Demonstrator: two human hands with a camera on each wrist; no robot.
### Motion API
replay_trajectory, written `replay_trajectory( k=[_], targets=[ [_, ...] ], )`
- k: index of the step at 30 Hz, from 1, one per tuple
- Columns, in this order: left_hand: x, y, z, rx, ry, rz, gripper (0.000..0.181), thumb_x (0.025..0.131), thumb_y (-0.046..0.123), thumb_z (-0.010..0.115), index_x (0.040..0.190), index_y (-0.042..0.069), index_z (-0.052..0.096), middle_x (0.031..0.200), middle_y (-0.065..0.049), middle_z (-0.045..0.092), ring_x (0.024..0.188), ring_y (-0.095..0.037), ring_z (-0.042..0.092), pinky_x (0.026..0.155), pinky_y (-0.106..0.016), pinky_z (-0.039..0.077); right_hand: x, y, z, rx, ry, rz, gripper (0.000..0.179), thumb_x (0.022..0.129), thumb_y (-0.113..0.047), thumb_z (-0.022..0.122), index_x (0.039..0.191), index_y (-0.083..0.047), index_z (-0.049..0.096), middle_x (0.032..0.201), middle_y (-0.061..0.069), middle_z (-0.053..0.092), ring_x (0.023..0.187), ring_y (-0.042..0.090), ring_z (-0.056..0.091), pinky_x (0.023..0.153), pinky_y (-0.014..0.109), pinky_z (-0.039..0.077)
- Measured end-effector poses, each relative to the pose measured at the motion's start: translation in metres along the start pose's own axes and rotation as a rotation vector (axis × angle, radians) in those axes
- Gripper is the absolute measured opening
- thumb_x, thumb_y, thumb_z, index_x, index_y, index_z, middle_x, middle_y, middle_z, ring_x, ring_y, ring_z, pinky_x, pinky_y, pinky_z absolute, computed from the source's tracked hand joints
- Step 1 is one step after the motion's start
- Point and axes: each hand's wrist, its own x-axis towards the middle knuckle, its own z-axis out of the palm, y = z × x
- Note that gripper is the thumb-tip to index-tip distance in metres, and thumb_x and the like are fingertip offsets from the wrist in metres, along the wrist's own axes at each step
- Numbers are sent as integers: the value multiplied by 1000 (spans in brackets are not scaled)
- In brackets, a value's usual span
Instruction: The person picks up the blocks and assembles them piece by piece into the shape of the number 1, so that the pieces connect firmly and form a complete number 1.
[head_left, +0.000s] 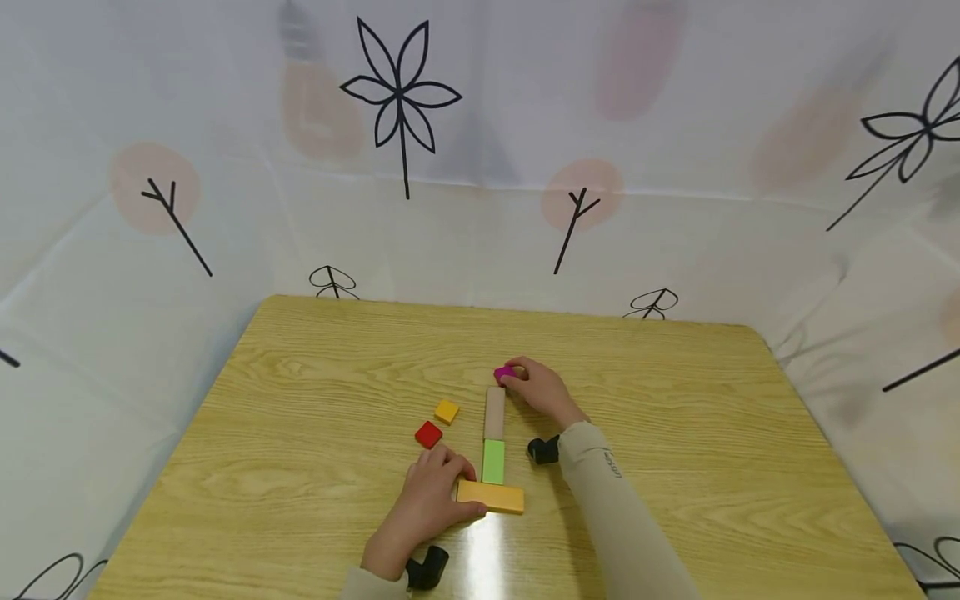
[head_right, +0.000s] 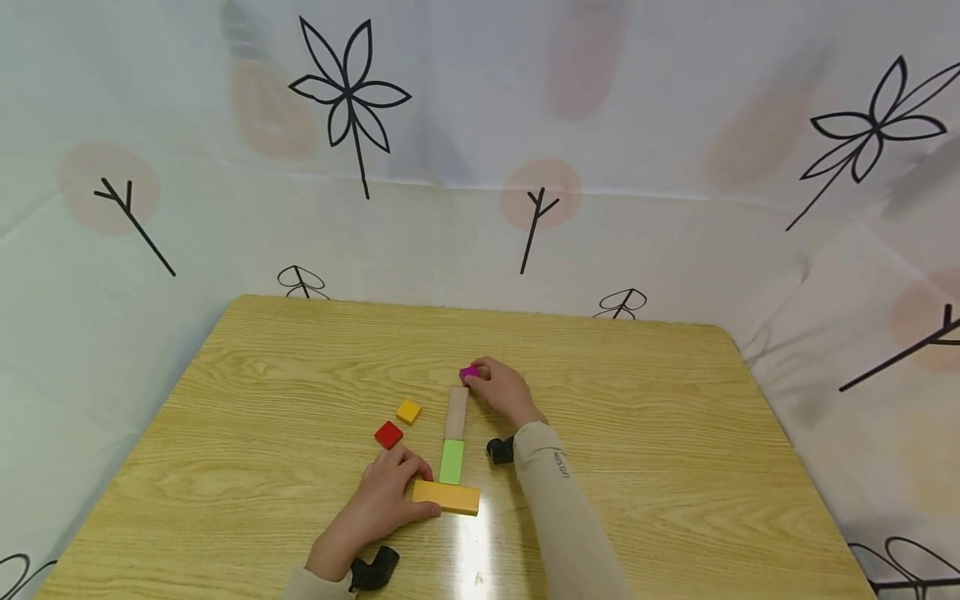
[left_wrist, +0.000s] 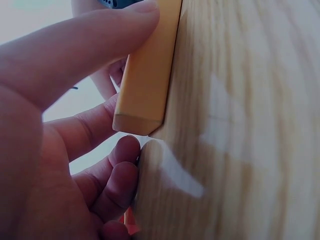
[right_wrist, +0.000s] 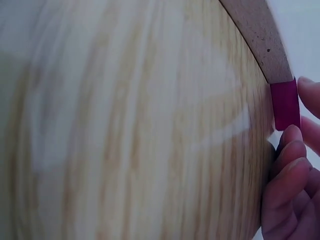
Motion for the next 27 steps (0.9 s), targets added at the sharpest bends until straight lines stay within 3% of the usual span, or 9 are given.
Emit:
replay_trajectory(
  k=[5, 12, 20, 27],
  targets=[
    [0, 0, 0, -6, -5, -1, 36, 67, 54, 68, 88, 28, 55, 91, 8, 38, 86, -15, 35, 72, -37, 29, -3, 1, -3, 4, -24, -26, 38, 89, -36, 51, 123, -19, 52, 107, 6, 57, 87, 19, 53, 74, 37, 42],
    [-1, 0, 0, -8, 10, 15, 35, 68, 53, 68, 88, 27, 55, 90, 8, 38, 85, -15, 34, 72, -36, 29, -5, 4, -9, 88, -90, -75, 38, 89, -24, 53, 126, -16, 48, 83, 3, 55, 64, 18, 47, 59, 31, 37],
    [0, -1, 0, -6, 9, 15, 35, 68, 53, 69, 87, 27, 55, 90, 8, 38, 86, -15, 35, 73, -37, 29, -4, 5, -12, 80, -92, -132, 41, 86, -19, 59, 125, -14, 50, 80, 2, 54, 69, 16, 47, 65, 31, 38],
    [-1, -1, 0, 2, 14, 18, 36, 67, 55, 68, 87, 28, 55, 89, 8, 38, 84, -15, 34, 71, -36, 29, -3, 5, -13, 72, -98, -133, 40, 86, -18, 59, 124, -14, 51, 79, 1, 54, 67, 16, 46, 63, 31, 37]
  ],
)
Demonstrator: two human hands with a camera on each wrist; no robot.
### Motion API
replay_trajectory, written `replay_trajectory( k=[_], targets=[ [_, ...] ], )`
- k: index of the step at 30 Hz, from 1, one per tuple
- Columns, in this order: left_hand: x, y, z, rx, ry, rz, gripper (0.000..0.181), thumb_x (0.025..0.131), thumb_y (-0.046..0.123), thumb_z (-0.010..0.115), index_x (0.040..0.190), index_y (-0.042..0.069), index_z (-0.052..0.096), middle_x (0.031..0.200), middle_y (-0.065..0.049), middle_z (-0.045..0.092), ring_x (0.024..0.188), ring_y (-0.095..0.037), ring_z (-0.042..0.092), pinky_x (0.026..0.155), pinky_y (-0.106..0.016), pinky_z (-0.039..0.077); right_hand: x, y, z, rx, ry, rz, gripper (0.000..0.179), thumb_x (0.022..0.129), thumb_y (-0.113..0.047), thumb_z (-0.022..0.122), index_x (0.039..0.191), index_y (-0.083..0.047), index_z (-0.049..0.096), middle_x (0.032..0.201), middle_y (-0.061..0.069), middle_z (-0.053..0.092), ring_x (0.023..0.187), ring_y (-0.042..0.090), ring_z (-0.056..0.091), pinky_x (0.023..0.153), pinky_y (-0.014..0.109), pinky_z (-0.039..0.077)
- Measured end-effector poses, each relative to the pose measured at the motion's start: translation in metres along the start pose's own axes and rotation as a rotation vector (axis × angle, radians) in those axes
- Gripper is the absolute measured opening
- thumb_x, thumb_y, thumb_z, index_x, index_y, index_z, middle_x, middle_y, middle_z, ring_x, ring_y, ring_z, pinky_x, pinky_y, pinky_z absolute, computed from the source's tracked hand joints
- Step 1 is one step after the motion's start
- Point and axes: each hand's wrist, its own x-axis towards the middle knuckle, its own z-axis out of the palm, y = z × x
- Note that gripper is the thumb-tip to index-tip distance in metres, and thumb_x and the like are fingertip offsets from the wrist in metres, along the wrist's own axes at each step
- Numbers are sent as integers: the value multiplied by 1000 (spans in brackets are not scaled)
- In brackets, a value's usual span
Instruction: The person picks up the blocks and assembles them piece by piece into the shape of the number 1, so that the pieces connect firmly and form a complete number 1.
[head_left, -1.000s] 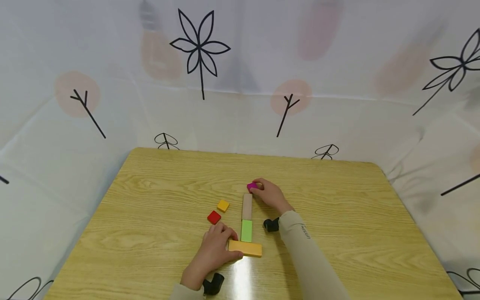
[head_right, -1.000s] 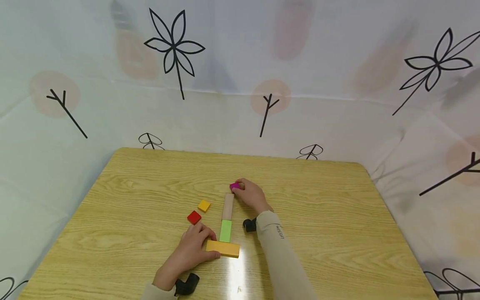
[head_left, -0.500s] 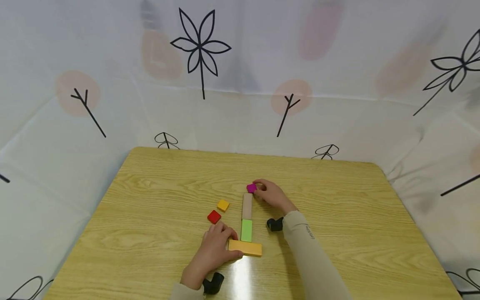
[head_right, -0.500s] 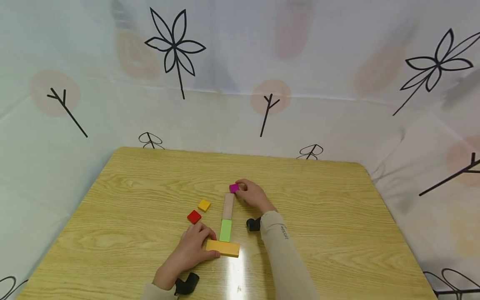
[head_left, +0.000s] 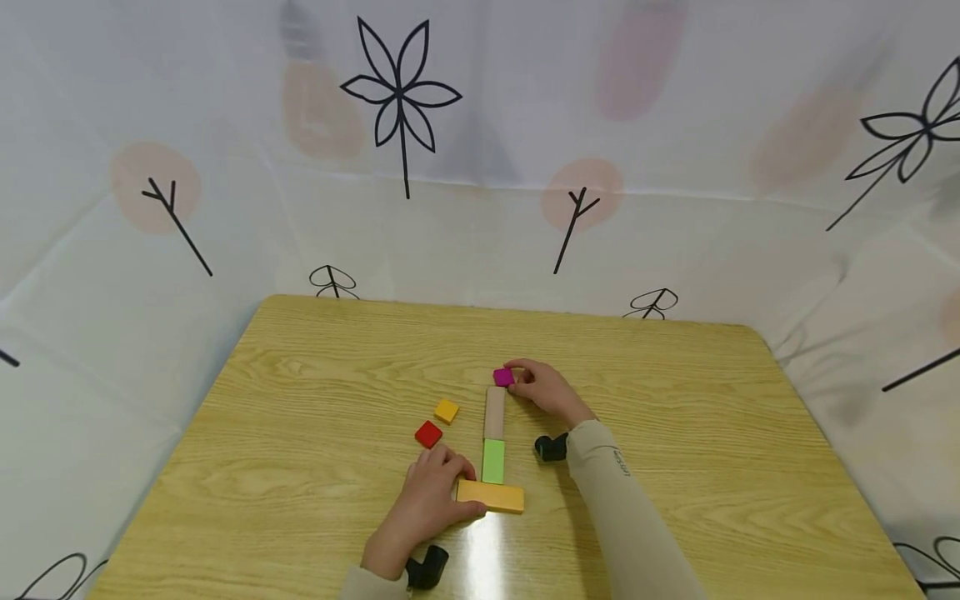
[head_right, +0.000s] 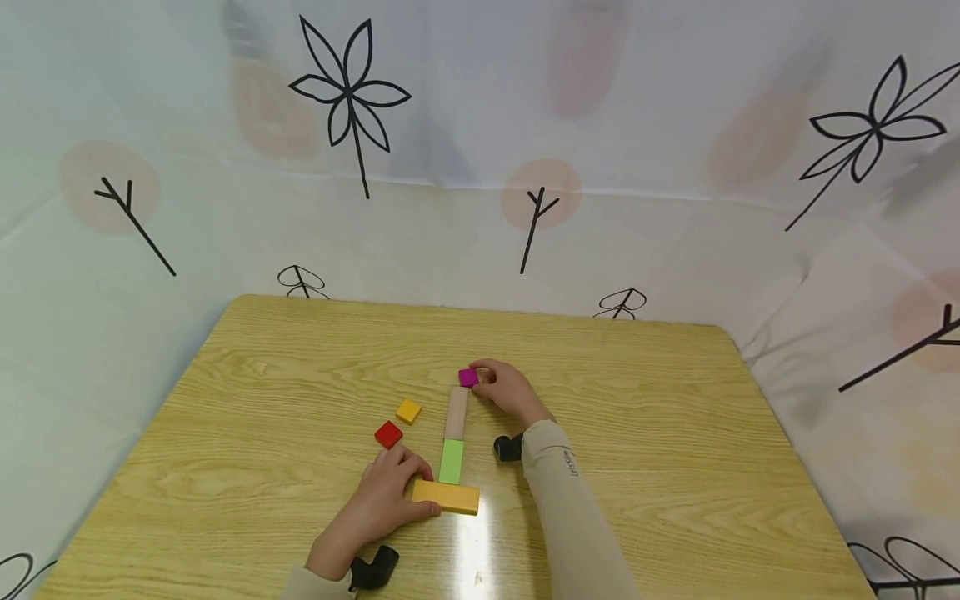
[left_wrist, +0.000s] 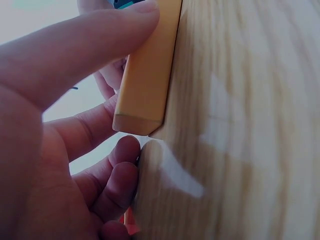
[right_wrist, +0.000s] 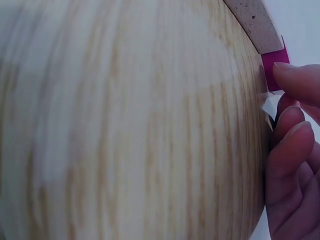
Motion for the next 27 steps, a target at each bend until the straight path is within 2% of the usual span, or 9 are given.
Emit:
replay_trajectory(
  k=[6, 14, 27],
  targets=[
    [0, 0, 0, -3, -10, -19, 35, 67, 54, 68, 87, 29, 55, 89, 9, 37, 85, -14, 34, 72, -36, 29, 1, 1, 1, 6, 2, 22, 36, 85, -19, 60, 120, -15, 53, 77, 1, 54, 66, 16, 46, 61, 30, 37],
    [0, 0, -1, -4, -3, -8, 35, 67, 54, 68, 86, 28, 54, 91, 9, 38, 87, -15, 35, 72, -36, 29, 0, -3, 1, 6, 7, 55, 33, 84, -18, 61, 117, -18, 55, 72, 2, 51, 59, 16, 43, 55, 28, 34],
    [1, 0, 0, 0, -4, -18, 35, 67, 54, 68, 86, 29, 53, 89, 9, 36, 87, -14, 34, 74, -37, 29, -1, -7, 0, 5, 3, 45, 37, 86, -10, 55, 123, -14, 52, 72, 4, 49, 56, 15, 40, 54, 29, 32]
  ],
)
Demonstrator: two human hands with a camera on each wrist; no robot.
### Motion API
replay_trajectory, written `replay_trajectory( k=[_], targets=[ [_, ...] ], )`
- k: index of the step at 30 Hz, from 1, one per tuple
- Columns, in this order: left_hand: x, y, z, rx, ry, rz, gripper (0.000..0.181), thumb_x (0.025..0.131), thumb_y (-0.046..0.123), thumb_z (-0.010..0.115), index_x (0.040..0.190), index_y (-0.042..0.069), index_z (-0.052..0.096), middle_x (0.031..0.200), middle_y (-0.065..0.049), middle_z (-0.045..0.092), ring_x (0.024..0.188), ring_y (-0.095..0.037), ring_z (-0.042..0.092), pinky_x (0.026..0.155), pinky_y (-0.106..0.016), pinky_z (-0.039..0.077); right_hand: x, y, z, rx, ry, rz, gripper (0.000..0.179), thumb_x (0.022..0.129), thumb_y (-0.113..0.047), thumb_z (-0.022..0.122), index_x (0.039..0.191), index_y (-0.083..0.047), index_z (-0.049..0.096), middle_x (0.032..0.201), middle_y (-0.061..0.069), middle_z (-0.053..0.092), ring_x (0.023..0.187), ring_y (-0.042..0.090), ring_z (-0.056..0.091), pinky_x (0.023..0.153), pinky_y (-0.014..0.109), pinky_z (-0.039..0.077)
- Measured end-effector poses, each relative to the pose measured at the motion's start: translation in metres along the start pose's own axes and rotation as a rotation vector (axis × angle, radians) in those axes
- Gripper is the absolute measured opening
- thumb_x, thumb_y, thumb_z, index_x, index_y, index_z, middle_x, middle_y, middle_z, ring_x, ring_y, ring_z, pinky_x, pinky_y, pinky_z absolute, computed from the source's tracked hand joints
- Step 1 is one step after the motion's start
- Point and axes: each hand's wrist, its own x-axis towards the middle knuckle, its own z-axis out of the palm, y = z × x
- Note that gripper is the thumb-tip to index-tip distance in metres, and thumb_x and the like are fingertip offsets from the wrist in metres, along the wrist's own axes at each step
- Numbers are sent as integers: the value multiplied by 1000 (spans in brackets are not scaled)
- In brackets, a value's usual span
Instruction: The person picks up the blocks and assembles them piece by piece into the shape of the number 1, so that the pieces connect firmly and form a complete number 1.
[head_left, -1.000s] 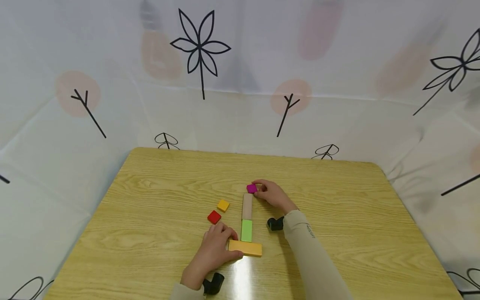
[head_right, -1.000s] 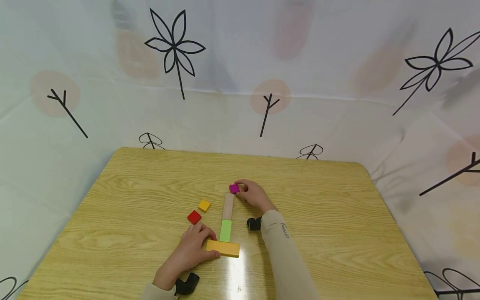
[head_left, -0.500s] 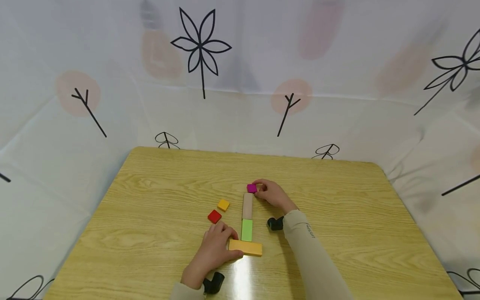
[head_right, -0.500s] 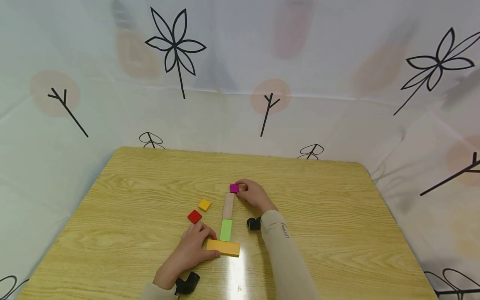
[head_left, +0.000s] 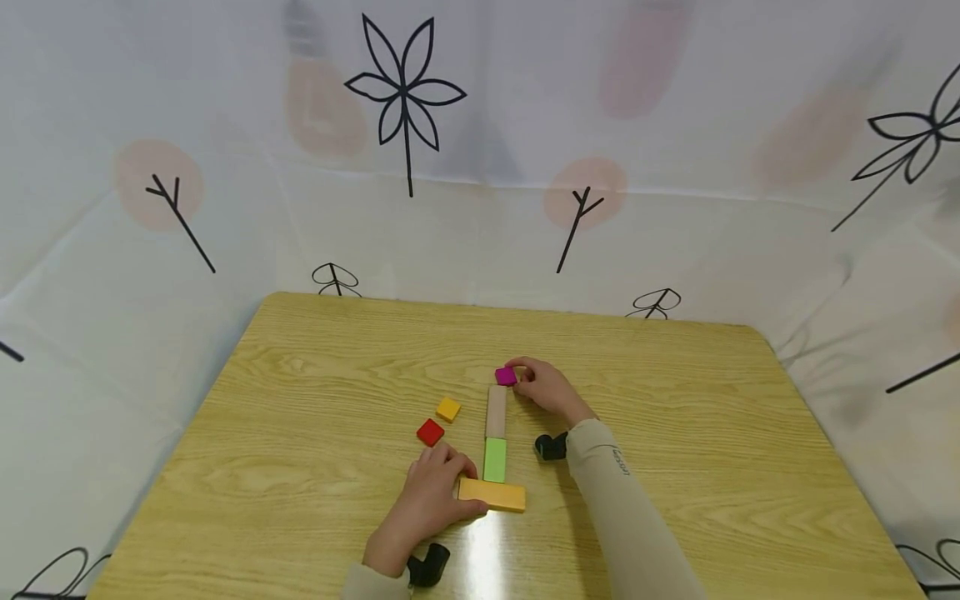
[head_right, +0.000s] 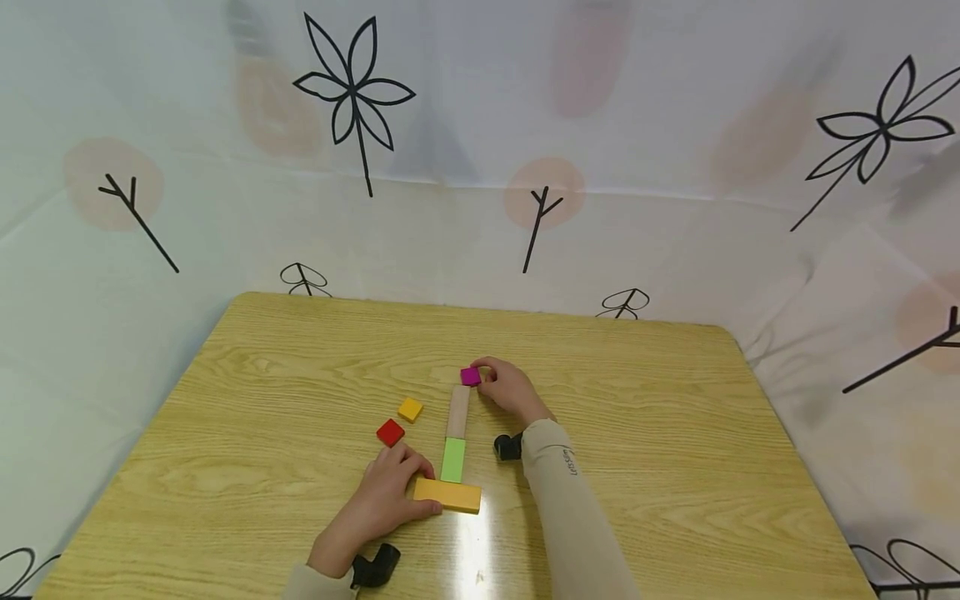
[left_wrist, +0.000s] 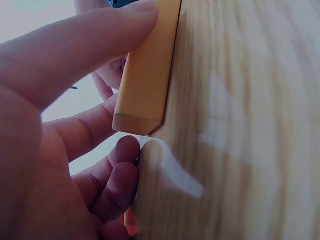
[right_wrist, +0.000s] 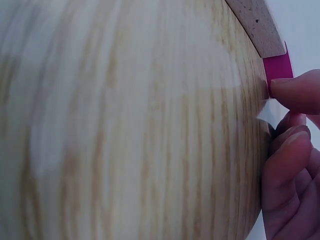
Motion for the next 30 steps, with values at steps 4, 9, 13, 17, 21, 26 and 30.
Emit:
replay_trajectory(
  k=[4, 9, 13, 17, 21, 26, 30],
  targets=[
    [0, 1, -1, -1, 1, 4, 35, 67, 53, 69, 86, 28, 54, 89, 9, 37, 86, -14, 35, 74, -38, 29, 0, 1, -1, 5, -8, 0, 40, 87, -11, 56, 126, -16, 50, 71, 3, 49, 56, 15, 39, 54, 29, 32],
    [0, 1, 0, 1, -2, 3, 35, 67, 54, 69, 87, 29, 54, 89, 10, 37, 86, -14, 35, 74, -37, 30, 0, 3, -1, -8, -22, -29, 43, 87, -12, 56, 129, -15, 46, 69, 3, 48, 56, 15, 38, 55, 29, 32],
    [-1, 1, 0, 2, 5, 7, 36, 67, 54, 68, 87, 28, 54, 89, 10, 37, 86, -14, 35, 74, -37, 29, 1, 5, -1, -34, -25, -57, 43, 88, -13, 56, 130, -15, 46, 69, 3, 47, 56, 15, 38, 54, 29, 32],
    [-1, 1, 0, 2, 12, 16, 36, 67, 54, 68, 86, 28, 54, 89, 10, 37, 86, -14, 35, 73, -37, 30, 3, 7, -1, -50, -20, -37, 40, 89, -16, 54, 128, -19, 47, 69, 2, 47, 56, 15, 37, 55, 29, 31],
    [0, 1, 1, 0, 10, 16, 36, 67, 55, 68, 87, 27, 55, 89, 9, 37, 86, -14, 35, 73, -37, 30, 3, 8, 0, -55, -12, -20, 39, 90, -17, 53, 128, -22, 48, 71, 3, 47, 58, 15, 38, 56, 29, 32],
    [0, 0, 0, -2, 2, 10, 37, 67, 55, 68, 87, 27, 55, 89, 9, 38, 86, -14, 35, 73, -37, 30, 4, 9, 1, -53, -19, -26, 38, 90, -17, 53, 128, -21, 48, 73, 3, 48, 59, 16, 39, 56, 30, 32],
    [-1, 0, 1, 1, 12, 13, 37, 67, 56, 67, 87, 28, 55, 88, 9, 37, 86, -14, 35, 73, -37, 30, 4, 9, 1, -58, -20, -30, 39, 90, -16, 53, 128, -21, 48, 73, 3, 47, 60, 16, 40, 56, 30, 33]
  ],
)
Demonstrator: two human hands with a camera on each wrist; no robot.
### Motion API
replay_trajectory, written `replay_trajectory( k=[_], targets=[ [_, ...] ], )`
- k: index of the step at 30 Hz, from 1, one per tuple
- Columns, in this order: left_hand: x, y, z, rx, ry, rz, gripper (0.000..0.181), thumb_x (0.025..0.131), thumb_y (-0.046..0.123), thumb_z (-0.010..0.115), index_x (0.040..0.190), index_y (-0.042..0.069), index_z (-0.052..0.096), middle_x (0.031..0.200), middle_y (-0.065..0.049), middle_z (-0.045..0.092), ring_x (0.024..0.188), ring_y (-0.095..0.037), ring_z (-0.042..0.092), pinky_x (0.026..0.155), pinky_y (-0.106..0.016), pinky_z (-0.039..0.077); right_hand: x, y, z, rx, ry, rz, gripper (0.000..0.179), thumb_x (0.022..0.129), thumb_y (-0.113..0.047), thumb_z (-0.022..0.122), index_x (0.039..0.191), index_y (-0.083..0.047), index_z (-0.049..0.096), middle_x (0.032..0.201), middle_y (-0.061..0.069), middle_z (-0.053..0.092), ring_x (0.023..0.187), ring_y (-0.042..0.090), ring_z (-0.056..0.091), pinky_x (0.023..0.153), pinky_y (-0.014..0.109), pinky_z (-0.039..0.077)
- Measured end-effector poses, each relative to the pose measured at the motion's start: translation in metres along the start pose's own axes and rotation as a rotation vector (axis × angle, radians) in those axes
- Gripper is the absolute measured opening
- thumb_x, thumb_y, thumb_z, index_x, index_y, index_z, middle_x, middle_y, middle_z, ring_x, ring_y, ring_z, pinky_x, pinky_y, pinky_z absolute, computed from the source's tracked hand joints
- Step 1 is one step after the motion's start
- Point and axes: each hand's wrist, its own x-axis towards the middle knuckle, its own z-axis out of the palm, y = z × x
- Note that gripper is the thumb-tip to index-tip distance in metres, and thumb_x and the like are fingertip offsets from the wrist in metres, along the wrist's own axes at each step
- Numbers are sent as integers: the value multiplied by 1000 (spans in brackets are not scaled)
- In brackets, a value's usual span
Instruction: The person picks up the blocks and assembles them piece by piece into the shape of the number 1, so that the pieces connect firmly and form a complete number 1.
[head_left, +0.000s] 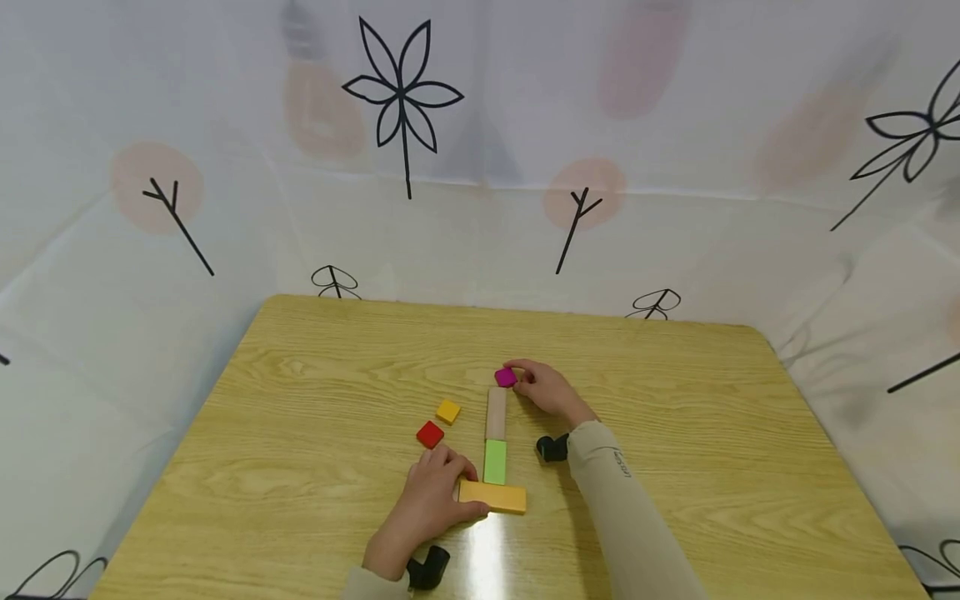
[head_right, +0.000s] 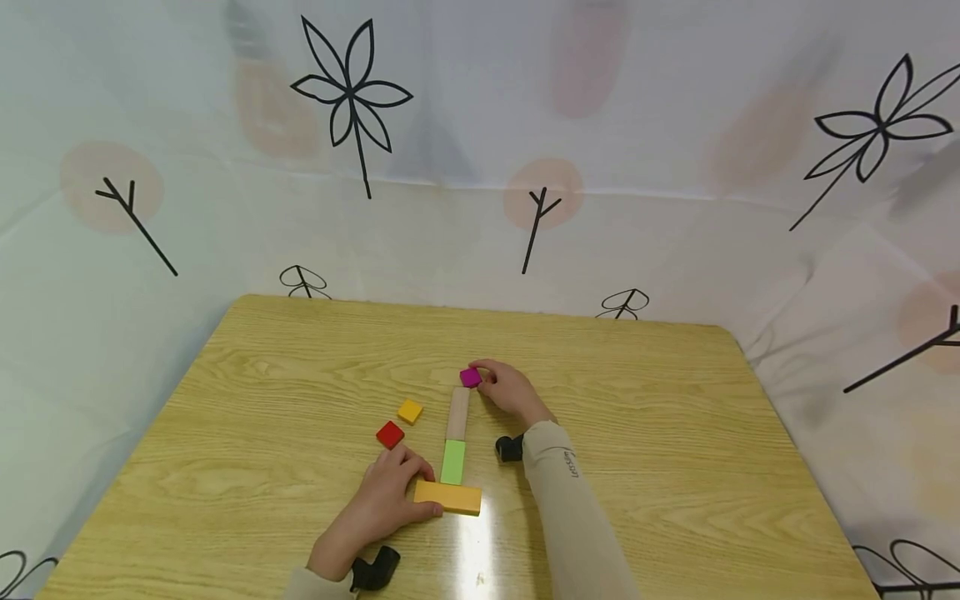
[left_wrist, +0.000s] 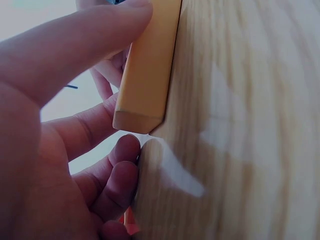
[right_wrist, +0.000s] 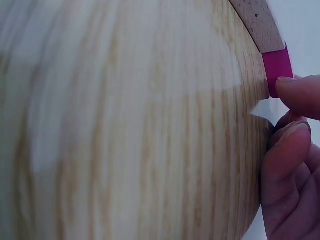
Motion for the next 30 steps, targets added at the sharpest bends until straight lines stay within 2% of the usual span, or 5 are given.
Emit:
replay_trajectory(
  k=[4, 13, 22, 27, 30],
  targets=[
    [0, -1, 1, 4, 13, 7, 37, 67, 57, 67, 86, 27, 55, 88, 9, 38, 85, -14, 35, 72, -37, 30, -1, -2, 0, -11, -2, -13, 39, 90, -16, 53, 128, -19, 48, 73, 3, 47, 60, 16, 39, 57, 30, 32],
    [1, 0, 0, 6, -5, -14, 38, 67, 59, 65, 86, 28, 55, 87, 10, 37, 85, -14, 35, 72, -36, 29, -3, -5, -1, -17, 2, -29, 41, 90, -15, 53, 130, -17, 46, 72, 3, 46, 60, 16, 38, 57, 30, 32],
    [2, 0, 1, -2, 7, -24, 36, 74, 59, 59, 88, 26, 56, 87, 9, 37, 82, -13, 34, 72, -37, 29, -1, -2, -1, -22, 4, -20, 41, 90, -16, 53, 130, -18, 46, 72, 2, 47, 60, 16, 40, 57, 29, 32],
    [4, -1, -1, -112, 36, -55, 33, 78, 48, 61, 95, 20, 57, 88, 8, 46, 83, -13, 42, 74, -36, 33, -1, -2, 0, -19, 6, -17, 41, 90, -16, 53, 130, -18, 46, 73, 3, 47, 61, 16, 40, 58, 30, 32],
    [4, -2, -4, -197, 57, -87, 31, 81, 41, 61, 100, 17, 56, 88, 8, 50, 81, -10, 47, 72, -31, 39, -1, -2, -1, -20, 4, -25, 41, 90, -16, 53, 130, -17, 46, 73, 3, 47, 61, 16, 40, 58, 30, 32]
  ],
)
